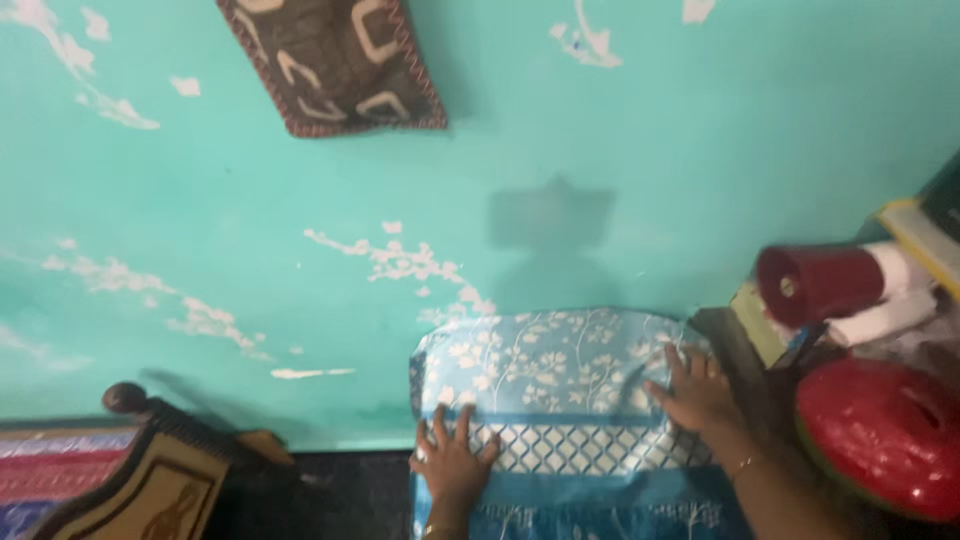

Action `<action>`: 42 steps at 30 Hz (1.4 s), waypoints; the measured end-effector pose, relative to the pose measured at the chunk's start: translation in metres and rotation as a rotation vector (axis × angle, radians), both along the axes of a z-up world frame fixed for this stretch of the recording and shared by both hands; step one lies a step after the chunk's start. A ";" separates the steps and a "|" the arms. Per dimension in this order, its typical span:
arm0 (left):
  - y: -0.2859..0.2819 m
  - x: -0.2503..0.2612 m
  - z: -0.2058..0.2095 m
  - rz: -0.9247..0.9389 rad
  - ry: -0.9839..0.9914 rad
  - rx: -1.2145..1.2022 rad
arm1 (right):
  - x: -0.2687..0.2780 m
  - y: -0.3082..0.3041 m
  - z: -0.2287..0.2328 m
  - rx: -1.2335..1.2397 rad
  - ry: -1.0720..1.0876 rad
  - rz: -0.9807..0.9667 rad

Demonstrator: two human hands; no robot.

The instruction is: The person covers a blue plastic chair with a floral-patterned cloth, smoothing it over the seat and sides. Then the person covers a small table with a blue patterned cloth, adjusting it to fit the surface.

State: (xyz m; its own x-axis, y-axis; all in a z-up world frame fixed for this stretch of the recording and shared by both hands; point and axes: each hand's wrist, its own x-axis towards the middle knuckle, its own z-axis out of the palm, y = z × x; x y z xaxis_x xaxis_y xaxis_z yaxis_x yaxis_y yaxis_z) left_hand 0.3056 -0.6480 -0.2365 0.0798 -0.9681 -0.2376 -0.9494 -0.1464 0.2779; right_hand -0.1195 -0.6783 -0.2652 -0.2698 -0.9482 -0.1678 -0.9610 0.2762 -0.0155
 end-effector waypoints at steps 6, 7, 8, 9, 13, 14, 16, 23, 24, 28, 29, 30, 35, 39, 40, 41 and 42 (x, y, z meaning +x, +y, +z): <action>-0.014 0.035 -0.024 0.136 0.210 0.031 | 0.008 -0.001 0.019 0.019 -0.038 -0.031; -0.015 0.041 -0.026 0.201 0.260 0.051 | 0.006 -0.005 0.023 0.038 -0.034 -0.032; -0.014 0.045 -0.028 0.264 0.307 0.070 | 0.003 -0.008 0.025 0.057 -0.033 -0.035; -0.013 0.045 -0.030 0.285 0.321 0.107 | -0.001 -0.011 0.027 0.076 -0.032 -0.038; -0.018 0.046 -0.028 0.350 0.328 0.172 | -0.006 -0.037 0.033 0.052 -0.108 -0.145; -0.014 0.047 -0.030 0.365 0.321 0.182 | -0.006 -0.034 0.029 0.042 -0.110 -0.162; -0.016 0.055 -0.035 0.361 0.312 0.163 | -0.006 -0.034 0.018 -0.022 -0.173 -0.195; -0.018 0.107 -0.057 0.401 0.327 0.143 | -0.010 -0.042 -0.017 -0.098 -0.318 -0.076; -0.019 0.116 -0.062 0.405 0.333 0.120 | -0.008 -0.044 -0.013 -0.100 -0.339 -0.053; -0.011 0.163 -0.080 0.422 0.311 0.089 | 0.029 -0.036 0.000 -0.031 -0.445 -0.011; -0.009 0.174 -0.081 0.425 0.293 0.092 | 0.040 -0.036 0.003 -0.019 -0.449 0.023; -0.006 0.185 -0.081 0.454 0.273 0.113 | 0.050 -0.035 0.005 -0.006 -0.454 0.057; 0.010 0.232 -0.076 0.559 0.171 0.133 | 0.094 -0.031 0.003 -0.059 -0.499 0.361; 0.027 0.234 -0.066 0.573 0.028 0.105 | 0.133 -0.037 -0.014 -0.085 -0.670 0.533; 0.032 0.229 -0.062 0.592 0.009 0.142 | 0.142 -0.036 -0.014 -0.012 -0.678 0.531; 0.036 0.223 -0.058 0.611 -0.009 0.180 | 0.153 -0.033 -0.014 0.061 -0.684 0.528; 0.040 0.218 -0.054 0.617 -0.012 0.162 | 0.164 -0.029 -0.013 0.135 -0.691 0.526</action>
